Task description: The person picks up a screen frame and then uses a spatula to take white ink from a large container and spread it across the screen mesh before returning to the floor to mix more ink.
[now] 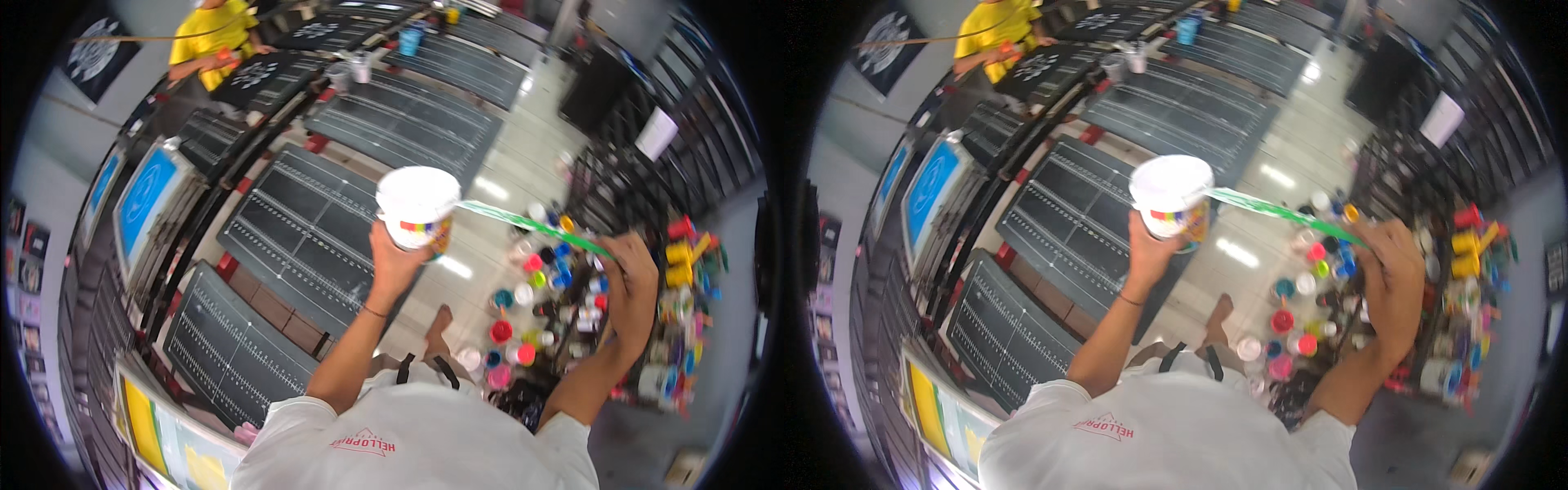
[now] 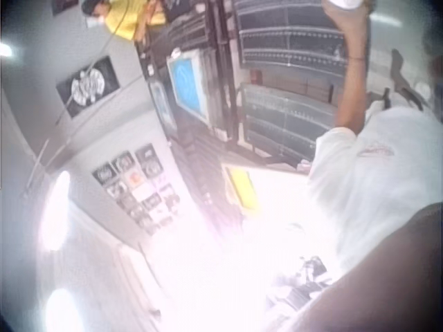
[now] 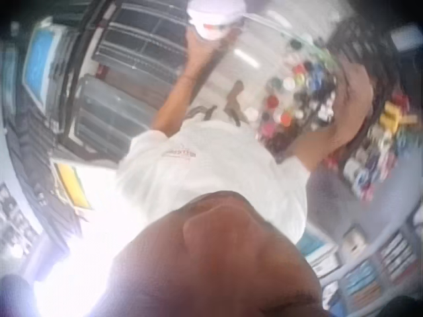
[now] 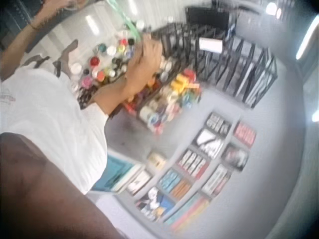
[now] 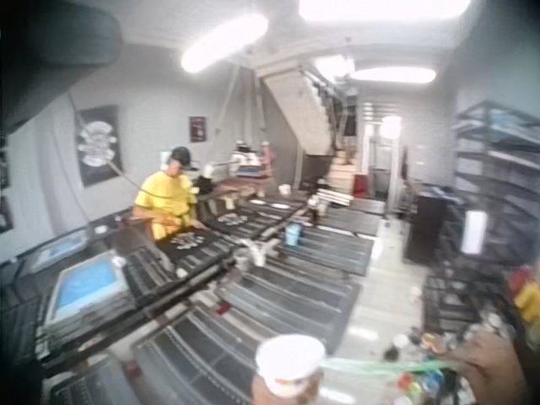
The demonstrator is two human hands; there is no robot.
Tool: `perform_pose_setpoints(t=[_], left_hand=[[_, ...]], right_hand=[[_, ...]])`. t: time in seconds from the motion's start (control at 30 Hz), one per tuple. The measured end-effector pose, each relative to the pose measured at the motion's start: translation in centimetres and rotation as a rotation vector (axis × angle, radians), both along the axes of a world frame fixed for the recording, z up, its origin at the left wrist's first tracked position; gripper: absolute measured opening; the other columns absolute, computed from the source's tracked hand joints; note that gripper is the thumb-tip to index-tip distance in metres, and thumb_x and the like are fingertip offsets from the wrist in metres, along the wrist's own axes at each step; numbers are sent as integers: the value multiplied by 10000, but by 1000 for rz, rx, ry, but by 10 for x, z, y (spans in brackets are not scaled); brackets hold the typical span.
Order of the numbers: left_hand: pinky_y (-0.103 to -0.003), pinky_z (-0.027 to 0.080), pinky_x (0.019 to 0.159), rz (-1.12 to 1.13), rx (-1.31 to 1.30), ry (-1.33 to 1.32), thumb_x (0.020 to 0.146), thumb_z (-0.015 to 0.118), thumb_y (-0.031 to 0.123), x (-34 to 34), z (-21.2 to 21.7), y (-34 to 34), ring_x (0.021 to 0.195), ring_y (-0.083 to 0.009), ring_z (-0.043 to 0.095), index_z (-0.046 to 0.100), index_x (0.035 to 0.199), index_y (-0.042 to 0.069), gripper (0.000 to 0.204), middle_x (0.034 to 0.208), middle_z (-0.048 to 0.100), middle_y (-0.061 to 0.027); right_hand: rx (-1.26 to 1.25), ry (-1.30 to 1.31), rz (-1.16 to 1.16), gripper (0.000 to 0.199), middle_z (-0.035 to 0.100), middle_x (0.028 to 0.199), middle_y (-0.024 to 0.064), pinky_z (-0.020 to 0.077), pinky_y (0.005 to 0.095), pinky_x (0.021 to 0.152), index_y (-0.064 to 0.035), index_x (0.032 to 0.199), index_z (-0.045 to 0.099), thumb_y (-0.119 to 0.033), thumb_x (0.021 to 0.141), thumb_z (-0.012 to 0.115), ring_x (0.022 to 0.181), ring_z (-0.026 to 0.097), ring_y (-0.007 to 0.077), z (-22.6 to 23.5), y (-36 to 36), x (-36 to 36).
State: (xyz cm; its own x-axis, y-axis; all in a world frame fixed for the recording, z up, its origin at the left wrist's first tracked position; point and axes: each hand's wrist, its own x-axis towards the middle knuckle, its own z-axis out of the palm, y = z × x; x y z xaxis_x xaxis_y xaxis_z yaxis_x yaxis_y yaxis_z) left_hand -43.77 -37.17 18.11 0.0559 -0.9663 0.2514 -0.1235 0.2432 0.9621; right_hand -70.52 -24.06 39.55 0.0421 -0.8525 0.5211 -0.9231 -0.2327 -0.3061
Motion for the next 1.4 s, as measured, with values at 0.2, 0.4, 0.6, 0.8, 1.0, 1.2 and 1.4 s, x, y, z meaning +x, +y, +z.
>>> perform_pose_setpoints(t=[0.2,0.4,0.6,0.8,1.0,1.2,1.4], left_hand=[[-363,496,884,-29,-14,156,560,844,156,-8,5,-21,987,-243,612,456,1155,-55,742,1073,605,-168],[-431,369,1030,25,107,-55,555,869,250,23,-19,-8,1162,-320,437,393,1268,-36,903,1206,470,-185],[-357,475,947,17,-35,-49,552,851,135,50,-21,1,1063,-218,580,404,1233,-59,838,1132,572,-148],[-372,475,935,92,-116,-221,562,853,242,68,-14,16,1050,-237,582,400,1254,-66,882,1131,576,-161],[-396,428,986,87,-59,-174,557,863,271,83,-1,31,1111,-273,506,366,1295,-67,952,1189,501,-178],[-413,376,1033,151,15,-230,552,862,268,102,12,48,1139,-295,456,362,1303,-64,961,1211,479,-182],[-403,420,986,163,-19,-174,560,855,254,113,17,51,1090,-278,514,389,1255,-67,896,1166,529,-174]], right_hand=[[116,-241,6,139,551,876,98,404,273,724,67,1009,622,23,888,570,805,526,188,-23,-42,-36],[80,-383,31,156,589,903,100,418,264,734,84,1024,627,-1,920,549,832,550,167,-56,-46,-26],[66,-417,14,160,609,911,110,431,261,769,86,1025,639,3,908,569,855,569,168,-60,-32,-4],[211,-609,76,186,607,911,77,428,262,787,91,1039,635,-44,919,589,853,548,138,-70,-32,15],[300,-734,28,227,625,920,71,414,252,754,88,1049,635,-101,927,611,840,538,127,-82,-27,33],[194,-420,185,203,591,828,83,413,283,717,48,1037,655,-100,900,627,775,548,178,-79,-26,65],[162,-326,185,167,571,814,90,417,296,685,32,1017,666,-69,896,609,749,541,197,-91,-22,93]])
